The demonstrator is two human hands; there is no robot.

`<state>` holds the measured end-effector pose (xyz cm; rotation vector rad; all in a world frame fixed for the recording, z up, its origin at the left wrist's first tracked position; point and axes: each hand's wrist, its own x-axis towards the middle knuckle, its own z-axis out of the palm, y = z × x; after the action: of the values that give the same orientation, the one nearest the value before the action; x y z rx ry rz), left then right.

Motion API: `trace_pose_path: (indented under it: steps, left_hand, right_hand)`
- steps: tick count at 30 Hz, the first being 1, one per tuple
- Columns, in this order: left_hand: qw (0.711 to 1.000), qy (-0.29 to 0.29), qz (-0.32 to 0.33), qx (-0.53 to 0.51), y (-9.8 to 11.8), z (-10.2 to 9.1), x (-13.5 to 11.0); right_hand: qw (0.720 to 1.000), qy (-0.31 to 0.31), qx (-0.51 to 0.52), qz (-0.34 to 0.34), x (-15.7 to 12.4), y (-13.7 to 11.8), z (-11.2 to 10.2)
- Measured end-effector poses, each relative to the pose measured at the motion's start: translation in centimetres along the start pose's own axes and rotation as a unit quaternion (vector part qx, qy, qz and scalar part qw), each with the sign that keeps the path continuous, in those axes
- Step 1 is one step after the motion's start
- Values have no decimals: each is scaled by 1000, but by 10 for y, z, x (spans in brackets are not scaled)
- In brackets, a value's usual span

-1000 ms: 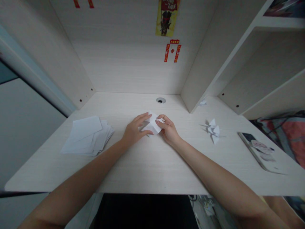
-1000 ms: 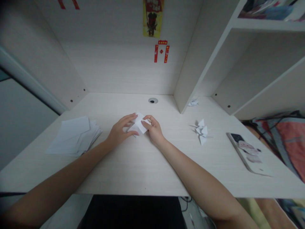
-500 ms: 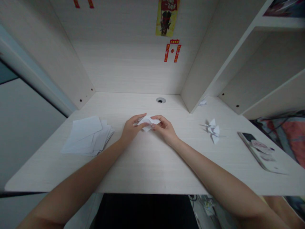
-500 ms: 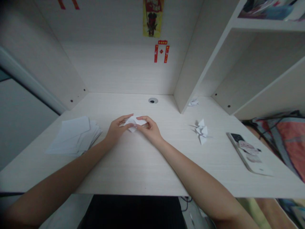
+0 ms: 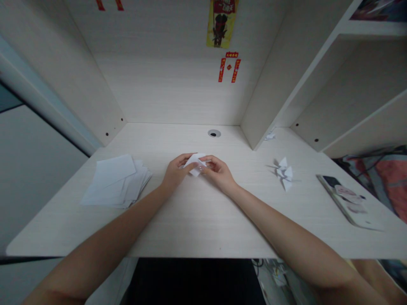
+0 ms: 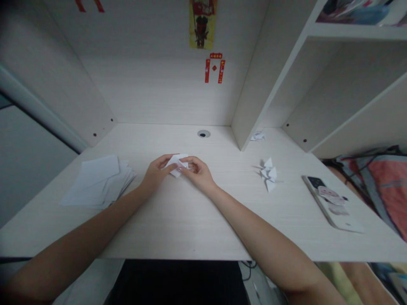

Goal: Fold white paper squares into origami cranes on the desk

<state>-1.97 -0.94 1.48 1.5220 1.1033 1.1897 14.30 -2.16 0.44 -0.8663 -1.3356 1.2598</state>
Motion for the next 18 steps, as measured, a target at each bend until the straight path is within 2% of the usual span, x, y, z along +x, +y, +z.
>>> trace_pose_path:
  steps: [3, 7, 11, 14, 18]
  left_hand:
    - [1000, -11, -6, 6, 1, -1, -1]
    - [999, 5, -1, 42, 4, -2, -2]
    - [993, 28, 49, 101, 6, -3, -4]
    - [987, 18, 85, 135, 6, -3, -6]
    - [991, 28, 39, 125, 3, -2, -9]
  right_hand:
    - [997, 36, -45, -41, 2, 2, -3]
    - [990, 69, -84, -84, 4, 4, -7]
    - [985, 69, -110, -110, 3, 2, -8]
    - [979, 73, -135, -134, 1, -1, -6]
    - [967, 108, -159, -169, -2, -5, -5]
